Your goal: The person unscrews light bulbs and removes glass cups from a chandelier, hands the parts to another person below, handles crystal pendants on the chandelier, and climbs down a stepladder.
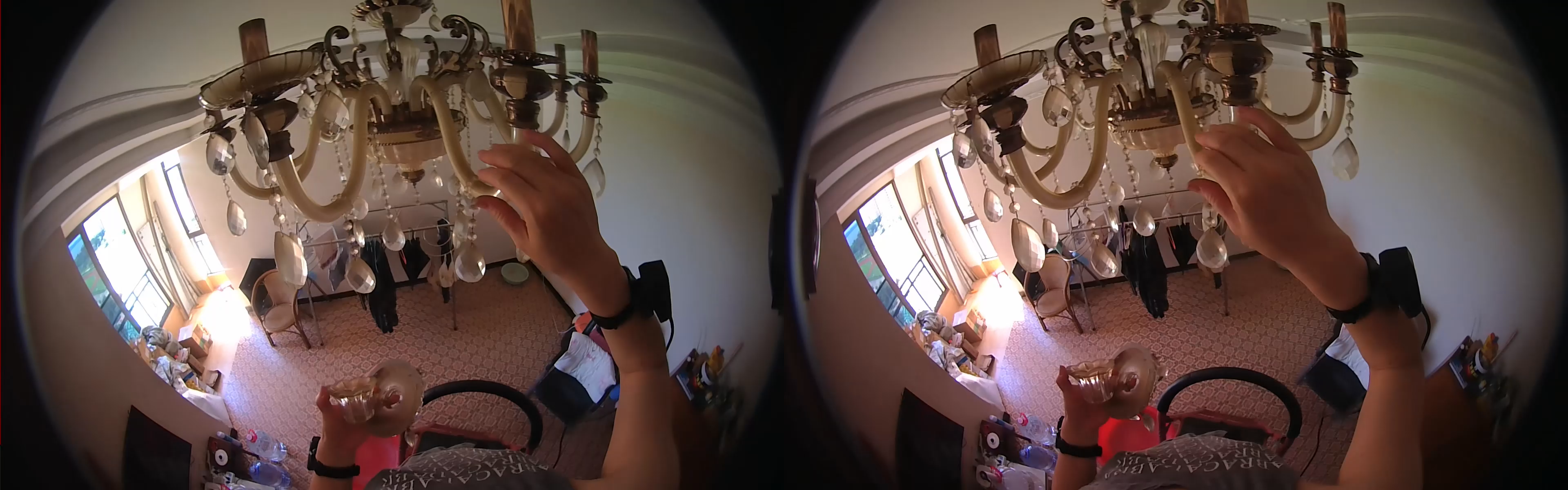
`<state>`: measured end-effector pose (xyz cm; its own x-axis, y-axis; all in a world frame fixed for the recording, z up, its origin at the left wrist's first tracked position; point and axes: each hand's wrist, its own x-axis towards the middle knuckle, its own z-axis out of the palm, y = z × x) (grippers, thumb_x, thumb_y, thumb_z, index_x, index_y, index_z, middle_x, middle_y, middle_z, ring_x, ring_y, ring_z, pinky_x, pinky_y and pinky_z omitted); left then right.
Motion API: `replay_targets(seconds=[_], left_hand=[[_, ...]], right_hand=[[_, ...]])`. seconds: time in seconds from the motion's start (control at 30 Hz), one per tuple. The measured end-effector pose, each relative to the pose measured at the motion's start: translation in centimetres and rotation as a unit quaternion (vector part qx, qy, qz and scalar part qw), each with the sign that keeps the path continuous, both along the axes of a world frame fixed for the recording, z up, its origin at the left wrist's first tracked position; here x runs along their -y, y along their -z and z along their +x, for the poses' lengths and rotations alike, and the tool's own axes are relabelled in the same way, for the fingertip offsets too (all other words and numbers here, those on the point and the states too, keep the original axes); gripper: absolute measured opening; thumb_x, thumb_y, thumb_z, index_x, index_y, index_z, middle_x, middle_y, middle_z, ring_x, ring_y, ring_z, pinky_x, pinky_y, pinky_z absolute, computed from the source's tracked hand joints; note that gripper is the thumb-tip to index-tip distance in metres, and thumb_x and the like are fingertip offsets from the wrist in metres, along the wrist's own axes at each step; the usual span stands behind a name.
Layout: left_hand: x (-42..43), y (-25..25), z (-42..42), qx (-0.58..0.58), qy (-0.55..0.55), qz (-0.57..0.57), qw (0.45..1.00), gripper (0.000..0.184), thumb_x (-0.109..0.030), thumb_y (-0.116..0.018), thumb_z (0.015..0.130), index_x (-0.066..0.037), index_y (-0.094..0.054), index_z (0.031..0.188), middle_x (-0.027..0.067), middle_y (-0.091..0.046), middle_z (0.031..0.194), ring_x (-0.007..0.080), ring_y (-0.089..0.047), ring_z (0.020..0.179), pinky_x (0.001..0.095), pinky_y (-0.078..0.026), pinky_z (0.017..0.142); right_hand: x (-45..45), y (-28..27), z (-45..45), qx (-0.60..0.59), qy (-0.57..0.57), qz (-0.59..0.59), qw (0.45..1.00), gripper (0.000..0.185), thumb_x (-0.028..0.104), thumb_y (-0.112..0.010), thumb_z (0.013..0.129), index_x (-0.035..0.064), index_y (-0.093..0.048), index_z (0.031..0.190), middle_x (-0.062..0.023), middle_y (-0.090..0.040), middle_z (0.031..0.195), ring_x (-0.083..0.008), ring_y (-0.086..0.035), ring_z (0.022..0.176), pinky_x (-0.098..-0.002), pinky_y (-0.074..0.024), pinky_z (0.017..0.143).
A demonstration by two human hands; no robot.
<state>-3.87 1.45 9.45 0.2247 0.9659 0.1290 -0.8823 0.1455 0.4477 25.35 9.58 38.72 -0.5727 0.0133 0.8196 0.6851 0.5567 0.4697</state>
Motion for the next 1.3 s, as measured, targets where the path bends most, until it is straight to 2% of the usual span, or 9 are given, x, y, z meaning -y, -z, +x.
replay_targets(seconds=[0.23, 0.5, 0.63, 0.73, 0.83, 0.9, 1.0, 1.23, 1.3], left_hand=[[0.2, -0.3, -1.4, 0.038, 0.001, 0.002, 0.999, 0.086, -0.071, -0.046, 0.078, 0.003, -0.052, 0.120, 0.0177, -0.061, 0.112, 0.0335, -0.061, 0.100, 0.0481, -0.047, 0.091], [0.1, 0.2, -2.5, -0.013, -0.025, -0.004, 1.000, 0.085, -0.071, -0.045, 0.079, 0.004, -0.051, 0.120, 0.0174, -0.061, 0.111, 0.0317, -0.063, 0.096, 0.0461, -0.047, 0.091], [0.0, 0.3, -2.9, -0.019, -0.027, -0.016, 0.999, 0.079, -0.066, -0.049, 0.080, 0.002, -0.053, 0.119, 0.0171, -0.061, 0.112, 0.0322, -0.060, 0.102, 0.0469, -0.045, 0.094], [0.0, -0.5, -2.3, -0.040, -0.039, -0.021, 0.998, 0.080, -0.067, -0.049, 0.080, 0.003, -0.053, 0.119, 0.0169, -0.061, 0.112, 0.0314, -0.061, 0.102, 0.0460, -0.047, 0.092], [-0.1, -0.6, -2.2, -0.034, -0.017, 0.009, 0.999, 0.081, -0.067, -0.049, 0.079, 0.003, -0.052, 0.120, 0.0164, -0.060, 0.110, 0.0304, -0.061, 0.101, 0.0447, -0.048, 0.092], [-0.4, -0.2, -2.1, 0.038, 0.021, 0.007, 0.999, 0.083, -0.069, -0.043, 0.081, 0.003, -0.051, 0.121, 0.0175, -0.060, 0.113, 0.0325, -0.061, 0.100, 0.0475, -0.045, 0.093], [-0.5, -0.1, -2.0, -0.011, 0.000, 0.005, 1.000, 0.083, -0.069, -0.043, 0.080, 0.003, -0.052, 0.120, 0.0178, -0.061, 0.112, 0.0333, -0.061, 0.099, 0.0501, -0.044, 0.094], [-0.5, 0.5, -2.3, -0.021, -0.018, -0.004, 1.000, 0.084, -0.070, -0.044, 0.079, 0.003, -0.053, 0.119, 0.0174, -0.062, 0.110, 0.0333, -0.063, 0.095, 0.0537, -0.042, 0.095], [-0.4, 0.5, -2.5, -0.007, -0.004, 0.019, 1.000, 0.079, -0.067, -0.046, 0.080, 0.002, -0.055, 0.117, 0.0159, -0.062, 0.109, 0.0293, -0.062, 0.100, 0.0445, -0.046, 0.093]], right_hand=[[-0.4, -0.1, -1.0, -0.036, -0.019, 0.030, 0.999, 0.019, 0.013, -0.074, 0.072, 0.0061, -0.063, 0.086, -0.0040, -0.062, 0.083, -0.0189, -0.061, 0.081, -0.0374, -0.0404, 0.096], [1.6, -2.4, -0.8, -0.037, 0.039, -0.043, 0.998, 0.022, 0.020, -0.072, 0.078, 0.0050, -0.064, 0.091, -0.0070, -0.067, 0.090, -0.0203, -0.063, 0.083, -0.0369, -0.0409, 0.095], [2.2, -9.0, -4.9, -0.058, -0.117, -0.134, 0.982, 0.047, 0.028, -0.066, 0.085, 0.0051, -0.053, 0.124, -0.0088, -0.059, 0.119, -0.0223, -0.059, 0.105, -0.0357, -0.0487, 0.087], [1.7, -13.2, -8.0, -0.031, -0.116, -0.325, 0.938, 0.051, 0.042, -0.069, 0.082, 0.0019, -0.057, 0.110, -0.0127, -0.061, 0.109, -0.0254, -0.058, 0.103, -0.0348, -0.0439, 0.090], [-0.2, -14.1, -9.3, 0.048, -0.193, -0.275, 0.941, 0.046, 0.036, -0.072, 0.081, 0.0033, -0.057, 0.109, -0.0111, -0.060, 0.109, -0.0222, -0.056, 0.104, -0.0317, -0.0434, 0.087], [-0.3, -14.7, -9.1, 0.003, -0.270, -0.453, 0.850, 0.040, 0.028, -0.074, 0.080, 0.0053, -0.058, 0.109, -0.0092, -0.059, 0.110, -0.0181, -0.053, 0.105, -0.0303, -0.0425, 0.087], [-1.4, -14.6, -9.1, -0.031, -0.331, -0.495, 0.803, 0.034, 0.022, -0.073, 0.082, 0.0052, -0.059, 0.108, -0.0063, -0.061, 0.103, -0.0153, -0.056, 0.096, -0.0285, -0.0435, 0.084], [-1.4, -14.4, -8.8, -0.066, -0.308, -0.392, 0.864, 0.027, 0.022, -0.070, 0.084, 0.0033, -0.061, 0.102, -0.0020, -0.064, 0.087, -0.0118, -0.058, 0.082, -0.0251, -0.0458, 0.077], [-1.1, -14.7, -8.4, -0.097, -0.277, -0.378, 0.878, 0.025, 0.022, -0.068, 0.086, 0.0023, -0.061, 0.100, -0.0027, -0.064, 0.087, -0.0107, -0.058, 0.082, -0.0249, -0.0463, 0.076]])
